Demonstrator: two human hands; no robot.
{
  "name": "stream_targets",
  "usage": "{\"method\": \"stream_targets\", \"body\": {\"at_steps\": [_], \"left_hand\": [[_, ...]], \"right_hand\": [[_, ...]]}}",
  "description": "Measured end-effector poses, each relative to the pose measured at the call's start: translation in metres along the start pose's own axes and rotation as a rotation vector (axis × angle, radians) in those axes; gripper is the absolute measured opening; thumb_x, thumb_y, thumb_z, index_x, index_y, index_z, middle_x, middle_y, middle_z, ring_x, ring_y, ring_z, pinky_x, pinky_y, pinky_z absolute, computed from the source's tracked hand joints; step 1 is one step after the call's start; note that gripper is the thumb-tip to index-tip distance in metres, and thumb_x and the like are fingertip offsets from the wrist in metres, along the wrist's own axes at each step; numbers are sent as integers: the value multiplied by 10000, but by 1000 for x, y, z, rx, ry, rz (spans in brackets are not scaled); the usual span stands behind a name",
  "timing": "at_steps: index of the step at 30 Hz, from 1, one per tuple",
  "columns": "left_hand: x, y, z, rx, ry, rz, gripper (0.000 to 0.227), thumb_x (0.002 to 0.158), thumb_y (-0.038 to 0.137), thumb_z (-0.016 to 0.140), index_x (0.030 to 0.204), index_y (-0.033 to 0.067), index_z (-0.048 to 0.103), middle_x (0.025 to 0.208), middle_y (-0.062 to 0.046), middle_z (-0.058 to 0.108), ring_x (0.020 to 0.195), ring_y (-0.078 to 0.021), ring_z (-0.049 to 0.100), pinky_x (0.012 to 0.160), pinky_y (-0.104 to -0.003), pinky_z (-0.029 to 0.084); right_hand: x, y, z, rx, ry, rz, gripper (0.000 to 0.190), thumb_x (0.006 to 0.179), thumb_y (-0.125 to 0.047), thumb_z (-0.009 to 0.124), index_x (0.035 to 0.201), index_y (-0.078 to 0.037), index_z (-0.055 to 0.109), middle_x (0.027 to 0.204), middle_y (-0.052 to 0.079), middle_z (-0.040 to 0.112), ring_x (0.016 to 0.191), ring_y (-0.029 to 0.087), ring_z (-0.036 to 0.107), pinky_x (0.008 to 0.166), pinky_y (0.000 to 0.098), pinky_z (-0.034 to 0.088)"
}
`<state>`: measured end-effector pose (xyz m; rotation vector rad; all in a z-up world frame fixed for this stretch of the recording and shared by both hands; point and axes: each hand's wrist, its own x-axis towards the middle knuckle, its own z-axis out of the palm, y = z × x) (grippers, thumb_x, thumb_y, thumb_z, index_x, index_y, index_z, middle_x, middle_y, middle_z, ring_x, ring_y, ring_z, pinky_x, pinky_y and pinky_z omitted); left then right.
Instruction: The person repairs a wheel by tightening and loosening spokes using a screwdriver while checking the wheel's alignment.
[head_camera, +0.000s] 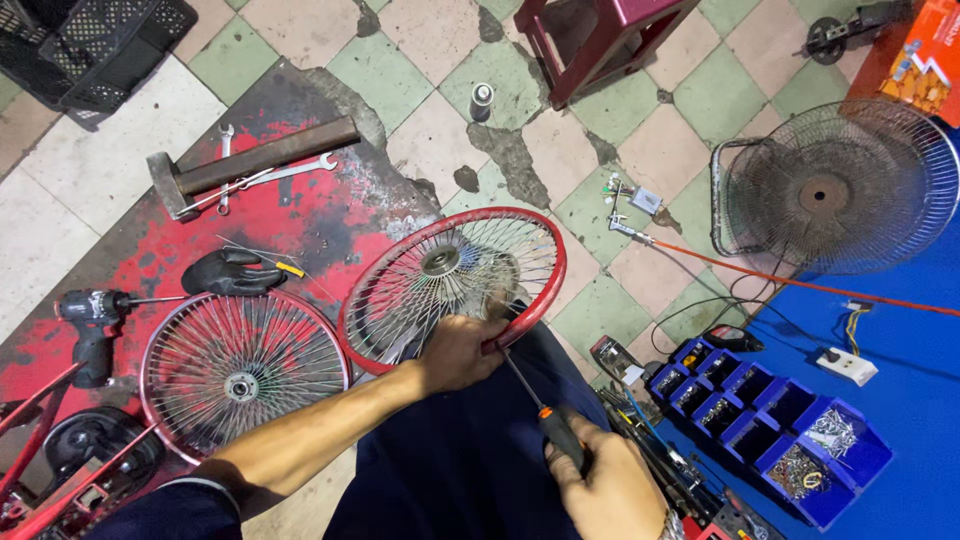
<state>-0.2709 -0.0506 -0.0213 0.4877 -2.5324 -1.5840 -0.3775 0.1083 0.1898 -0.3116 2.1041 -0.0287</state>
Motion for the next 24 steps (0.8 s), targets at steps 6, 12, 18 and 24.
{"method": "stream_targets", "body": {"at_steps": [6,12,18,24], "left_hand": [[-5,-10,7,18,-19,65,274,780,221,771,1006,71,736,729,-158,688,687,-354,688,616,-461,535],[0,-11,5,-5,39,60,334,735,213,769,1029,60,734,735,-146,705,688,-348,694,617,-458,539],[12,5,-7,-18,32,-59,290,784,255,762,1016,82,742,755,-149,718,718,-360,701,662,-478,536],[18,8,-25,-123,86,-123,404,794,287,728,1152,101,755,919,-181,737,824,-369,725,738,-437,567]], "right_hand": [[-4,-26,-17,-517,-120,-218,722,850,-338,680,1525,-196,468,924,209,726,849,386,716,849,498,552],[3,-21,-13,-750,0,-528,792,799,-221,634,1552,-102,418,918,200,689,710,358,711,638,478,578],[-4,-38,-23,-243,302,-437,582,855,-288,641,1392,-79,562,766,216,709,690,424,703,645,514,549],[-7,-43,-31,-133,407,-569,418,830,-226,688,1199,-50,605,905,190,712,763,388,708,669,460,559]]}}
